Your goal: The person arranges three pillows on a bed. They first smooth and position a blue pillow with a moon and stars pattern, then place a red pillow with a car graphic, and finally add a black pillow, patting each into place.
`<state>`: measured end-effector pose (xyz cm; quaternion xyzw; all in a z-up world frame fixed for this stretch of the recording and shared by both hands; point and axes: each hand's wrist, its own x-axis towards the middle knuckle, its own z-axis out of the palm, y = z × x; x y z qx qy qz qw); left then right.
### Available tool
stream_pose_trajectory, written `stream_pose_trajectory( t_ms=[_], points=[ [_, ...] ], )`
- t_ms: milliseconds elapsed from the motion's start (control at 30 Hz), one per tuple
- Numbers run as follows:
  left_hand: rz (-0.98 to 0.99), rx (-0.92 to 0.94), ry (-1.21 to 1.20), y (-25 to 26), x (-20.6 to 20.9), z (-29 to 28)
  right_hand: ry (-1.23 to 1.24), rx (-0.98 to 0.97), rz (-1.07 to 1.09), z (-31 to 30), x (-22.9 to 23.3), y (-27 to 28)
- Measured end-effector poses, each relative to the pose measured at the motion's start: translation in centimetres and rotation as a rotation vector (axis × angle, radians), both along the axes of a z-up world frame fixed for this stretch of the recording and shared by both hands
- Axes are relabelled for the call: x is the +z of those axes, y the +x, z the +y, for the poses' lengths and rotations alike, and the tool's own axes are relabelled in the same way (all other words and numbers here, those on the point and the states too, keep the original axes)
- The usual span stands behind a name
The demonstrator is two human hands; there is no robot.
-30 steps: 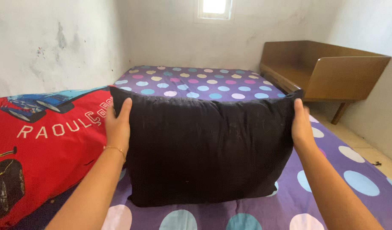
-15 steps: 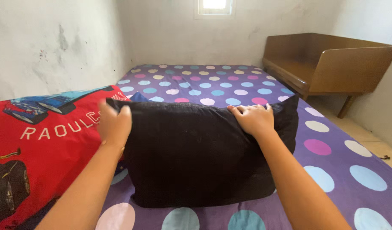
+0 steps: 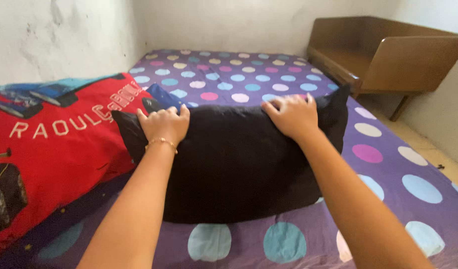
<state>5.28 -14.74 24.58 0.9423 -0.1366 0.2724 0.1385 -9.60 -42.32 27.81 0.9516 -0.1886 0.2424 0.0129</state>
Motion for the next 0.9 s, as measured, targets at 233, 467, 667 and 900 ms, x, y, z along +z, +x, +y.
stream_pose_trajectory(
  t_ms=[233, 467, 667, 900],
  points=[
    [0.001, 0.015, -0.012, 0.7, -0.3, 0.7, -0.324, 0.268, -0.682, 6.9, 0.5, 2.7],
    [-0.080, 0.017, -0.030, -0.1, -1.5, 1.7, -0.139, 0.266, -0.051, 9.5, -1.9, 4.0],
    [-0.059, 0.009, -0.030, 0.1, -1.5, 1.5, -0.149, 0.081, -0.347, 2.5, 1.3, 1.1],
    [-0.089, 0.019, -0.039, -0.5, -1.3, 0.8, 0.029, -0.075, 0.048, -1.7, 0.3, 0.0]
  ],
)
